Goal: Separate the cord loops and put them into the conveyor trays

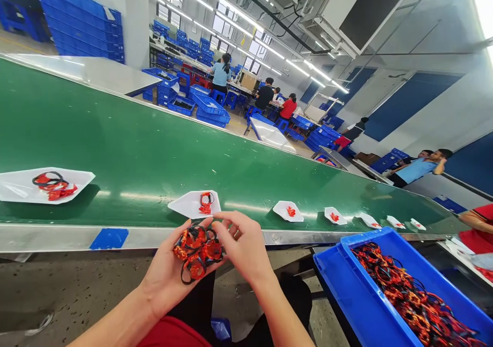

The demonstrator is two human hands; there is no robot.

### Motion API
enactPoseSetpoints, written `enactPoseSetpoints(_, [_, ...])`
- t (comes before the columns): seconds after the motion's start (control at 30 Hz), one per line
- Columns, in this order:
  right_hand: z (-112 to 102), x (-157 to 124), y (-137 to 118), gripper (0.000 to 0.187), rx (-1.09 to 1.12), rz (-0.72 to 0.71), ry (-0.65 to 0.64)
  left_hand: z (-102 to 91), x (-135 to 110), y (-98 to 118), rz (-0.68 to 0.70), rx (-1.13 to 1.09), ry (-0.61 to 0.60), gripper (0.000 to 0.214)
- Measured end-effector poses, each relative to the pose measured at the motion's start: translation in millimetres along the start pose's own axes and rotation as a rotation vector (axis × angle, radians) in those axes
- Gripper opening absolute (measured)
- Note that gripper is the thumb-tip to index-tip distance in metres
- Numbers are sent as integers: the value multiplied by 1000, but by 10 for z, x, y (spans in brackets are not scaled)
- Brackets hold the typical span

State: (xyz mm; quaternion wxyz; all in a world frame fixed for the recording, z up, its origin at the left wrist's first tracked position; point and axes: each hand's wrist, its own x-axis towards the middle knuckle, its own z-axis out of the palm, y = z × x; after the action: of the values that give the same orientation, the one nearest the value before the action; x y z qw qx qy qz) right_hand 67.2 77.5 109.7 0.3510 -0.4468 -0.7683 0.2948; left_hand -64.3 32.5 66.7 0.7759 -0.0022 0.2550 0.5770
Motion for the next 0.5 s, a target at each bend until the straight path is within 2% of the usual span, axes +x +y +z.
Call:
enactPoseSetpoints(0.07, [11,-118,-82,19,-72,-75,-53,-6,8,-61,-36,9,5,18])
enactPoseSetpoints(0.13, [38,-178,-82,17,-114,-102,-24,-12,5,-116,-93,15,15,15])
enactPoseSetpoints(0.17, [49,-194,-53,17,-73,-72,14,-11,0,-138,-118,22,18,15])
enactPoseSetpoints(0.23, [48,-222,44,18,192,92,79,2,-14,-165,-143,47,17,19])
enactPoseSetpoints(0.37, [-52,-328,282,24,1015,485,106,57,-40,-182,-137,85,34,39])
enactPoseSetpoints(0.43, [-115,-400,386,28,1274,566,89,71,-40,-188,-136,86,58,43])
enactPoseSetpoints(0.5, [-156,-464,476,31,1412,603,75,66,-27,-197,-136,86,71,44])
